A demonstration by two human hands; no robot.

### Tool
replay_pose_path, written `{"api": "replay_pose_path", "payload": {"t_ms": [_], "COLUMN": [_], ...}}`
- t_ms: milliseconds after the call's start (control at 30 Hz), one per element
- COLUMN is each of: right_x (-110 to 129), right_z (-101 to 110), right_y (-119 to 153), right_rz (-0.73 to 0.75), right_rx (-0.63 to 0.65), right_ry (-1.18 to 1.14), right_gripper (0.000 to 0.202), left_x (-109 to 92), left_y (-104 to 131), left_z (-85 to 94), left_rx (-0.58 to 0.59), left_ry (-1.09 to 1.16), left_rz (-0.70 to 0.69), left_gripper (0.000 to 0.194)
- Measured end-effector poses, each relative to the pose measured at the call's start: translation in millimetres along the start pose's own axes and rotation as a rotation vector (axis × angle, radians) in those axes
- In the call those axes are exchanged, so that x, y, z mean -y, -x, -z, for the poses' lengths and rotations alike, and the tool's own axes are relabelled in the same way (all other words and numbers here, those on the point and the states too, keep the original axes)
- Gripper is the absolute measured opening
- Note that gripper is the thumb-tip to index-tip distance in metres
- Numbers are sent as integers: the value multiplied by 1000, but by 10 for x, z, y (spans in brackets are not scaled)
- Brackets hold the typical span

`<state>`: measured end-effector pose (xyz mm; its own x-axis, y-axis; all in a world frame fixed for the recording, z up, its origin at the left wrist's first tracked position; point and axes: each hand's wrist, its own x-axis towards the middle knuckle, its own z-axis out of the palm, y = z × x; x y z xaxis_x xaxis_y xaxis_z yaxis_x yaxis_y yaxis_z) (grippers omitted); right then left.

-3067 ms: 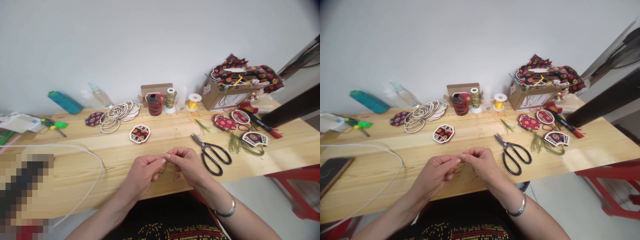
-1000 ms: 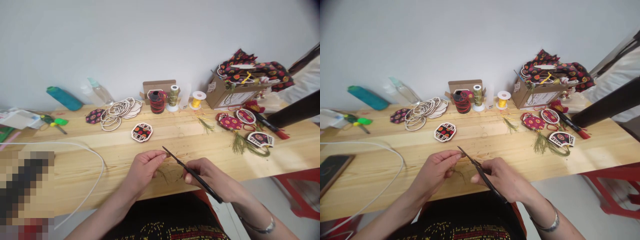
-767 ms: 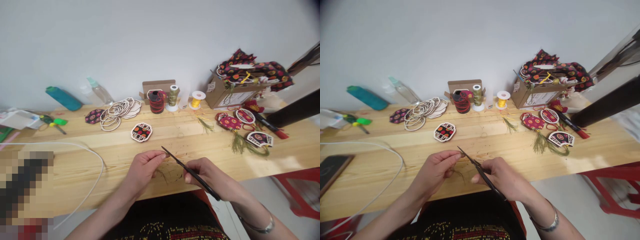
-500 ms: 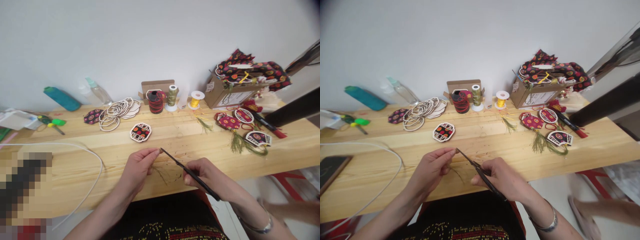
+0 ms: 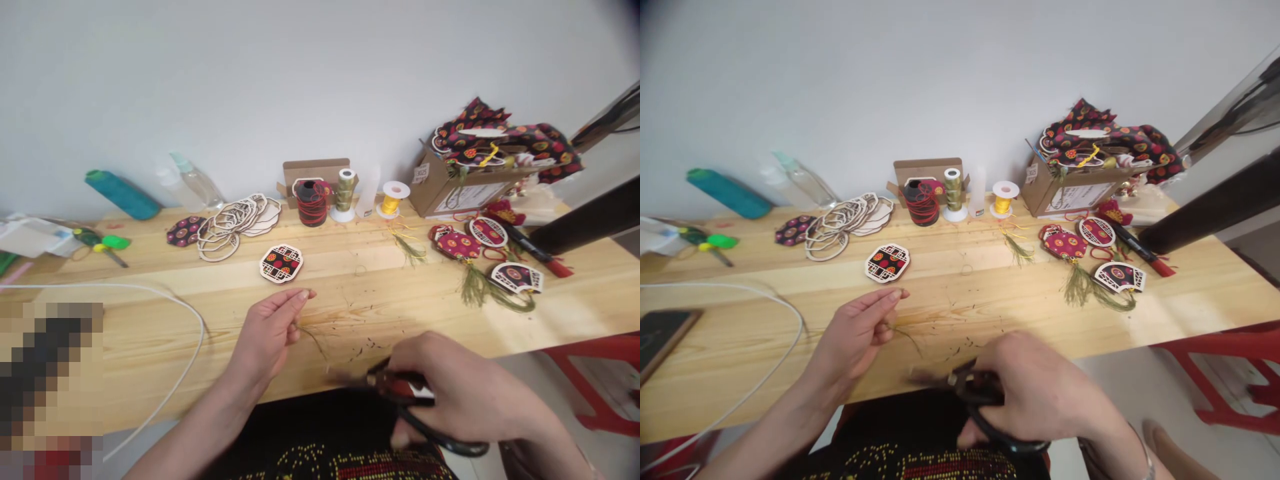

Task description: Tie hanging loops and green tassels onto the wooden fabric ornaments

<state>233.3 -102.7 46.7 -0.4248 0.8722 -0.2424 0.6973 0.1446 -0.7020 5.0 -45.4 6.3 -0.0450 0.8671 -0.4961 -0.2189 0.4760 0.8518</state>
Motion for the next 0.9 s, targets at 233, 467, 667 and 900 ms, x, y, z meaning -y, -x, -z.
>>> {"api": "replay_pose_path", "payload": {"t_ms": [233,467,667,900], "right_x": [-428,-608,-413,10], "right_z": [112,135,82,-296], "right_y": [-98,-22,-140,-616], "right_rz": [-535,-523,-133,82], "right_rx": [-262,-289,-603,-460], "right_ry": [642,689,503,-465], "right_gripper": [33,28,27,28], "left_x": [-17,-13,10,24], "left_y": [46,62,79,127], "left_z": [-37,-37,-58,-116], "left_rx": [62,120,187,231], "left_ry": [-17,-45,-52,-48], "left_rz": [27,27,42,50], "left_gripper": [32,30,29,26]}}
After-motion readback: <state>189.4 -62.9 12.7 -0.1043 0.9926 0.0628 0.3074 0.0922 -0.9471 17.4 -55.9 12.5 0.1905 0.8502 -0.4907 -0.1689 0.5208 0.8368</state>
